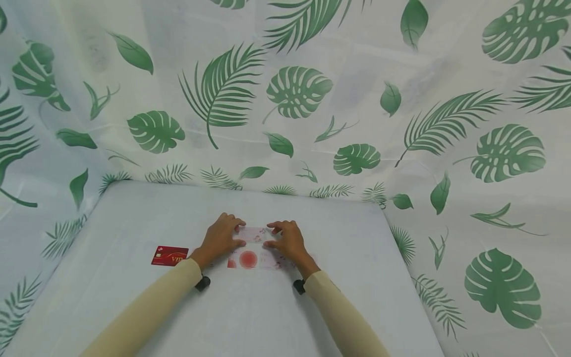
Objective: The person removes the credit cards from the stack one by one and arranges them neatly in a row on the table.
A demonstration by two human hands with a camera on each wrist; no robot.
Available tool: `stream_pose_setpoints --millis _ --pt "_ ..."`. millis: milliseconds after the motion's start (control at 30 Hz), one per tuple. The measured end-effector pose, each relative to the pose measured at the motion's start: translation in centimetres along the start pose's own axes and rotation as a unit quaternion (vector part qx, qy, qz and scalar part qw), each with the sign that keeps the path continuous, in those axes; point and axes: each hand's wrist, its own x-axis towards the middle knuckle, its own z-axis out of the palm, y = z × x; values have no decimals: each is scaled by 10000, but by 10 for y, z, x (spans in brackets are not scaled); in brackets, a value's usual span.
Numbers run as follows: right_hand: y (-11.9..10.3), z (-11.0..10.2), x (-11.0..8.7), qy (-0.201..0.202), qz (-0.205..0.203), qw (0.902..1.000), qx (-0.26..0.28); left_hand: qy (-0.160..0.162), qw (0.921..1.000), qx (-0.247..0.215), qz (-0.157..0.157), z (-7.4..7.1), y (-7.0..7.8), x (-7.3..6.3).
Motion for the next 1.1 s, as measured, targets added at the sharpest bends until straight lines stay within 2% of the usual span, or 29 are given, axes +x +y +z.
stream_pose_setpoints --millis 300,533,933,1100 --pt "-5 7 7 -105 179 9998 40 -138 9999 20 -86 2 -6 1" --pt "-9 8 9 -200 427 9989 -23 -297 9991 -174 -251 3 -9 6" --pt "-11 10 10 -195 405 9989 -157 -481 9977 -369 -309 4 -13 12" --pt "-13 11 10 -173 492 9986 54 -457 9976 -424 -288 4 -13 12"
